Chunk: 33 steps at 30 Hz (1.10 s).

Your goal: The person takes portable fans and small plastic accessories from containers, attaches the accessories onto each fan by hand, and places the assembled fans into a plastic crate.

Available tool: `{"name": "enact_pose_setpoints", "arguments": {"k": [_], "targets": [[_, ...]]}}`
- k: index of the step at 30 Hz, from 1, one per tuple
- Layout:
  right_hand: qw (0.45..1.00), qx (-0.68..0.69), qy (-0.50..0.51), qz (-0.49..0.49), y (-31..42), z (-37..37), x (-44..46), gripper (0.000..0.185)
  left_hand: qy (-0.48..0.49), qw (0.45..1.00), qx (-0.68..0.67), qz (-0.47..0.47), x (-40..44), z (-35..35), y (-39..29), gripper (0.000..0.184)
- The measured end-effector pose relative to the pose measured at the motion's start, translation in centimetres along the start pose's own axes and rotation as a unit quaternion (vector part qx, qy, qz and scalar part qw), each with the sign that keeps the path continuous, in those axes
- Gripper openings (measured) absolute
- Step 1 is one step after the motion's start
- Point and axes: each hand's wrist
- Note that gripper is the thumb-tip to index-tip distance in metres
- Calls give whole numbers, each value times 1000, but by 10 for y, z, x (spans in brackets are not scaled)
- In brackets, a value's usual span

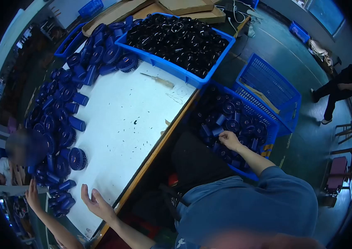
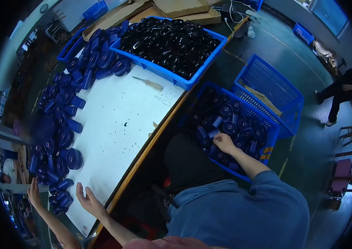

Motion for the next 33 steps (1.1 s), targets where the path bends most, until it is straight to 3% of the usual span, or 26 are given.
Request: {"name": "enact_pose_setpoints", "arguments": {"k": [5,10,15,18,23,28,33], "targets": [[999,20,43,7,-27,-2,9,16,-12,1000,0,-21,6,2,32,40],[995,61,81,-6,-16,-1,6,15,-32,999,20,-4,18,3,13,44],[995,75,72,11,12,-2,9,15,-47,993,105,-5,40,5,14,58],[996,65,66,18,43,-1,6,20,-60,979,187,-55,51,1,22,67],[989,105,79,75,75,0,5,21,-125,943,298,-78,78,14,35,69],[986,102,82,99,124,-9,-16,22,-78,914,398,-33,96,24,47,68],[983,109,96,114,152,-23,-33,22,-42,895,441,-50,103,21,66,58]]}}
Point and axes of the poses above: each hand's wrist, its own x-axis towards the middle knuckle, its own z-axis out of the back of the hand, y = z × x, and after that the axes turned 4 degrees about x, right-handed
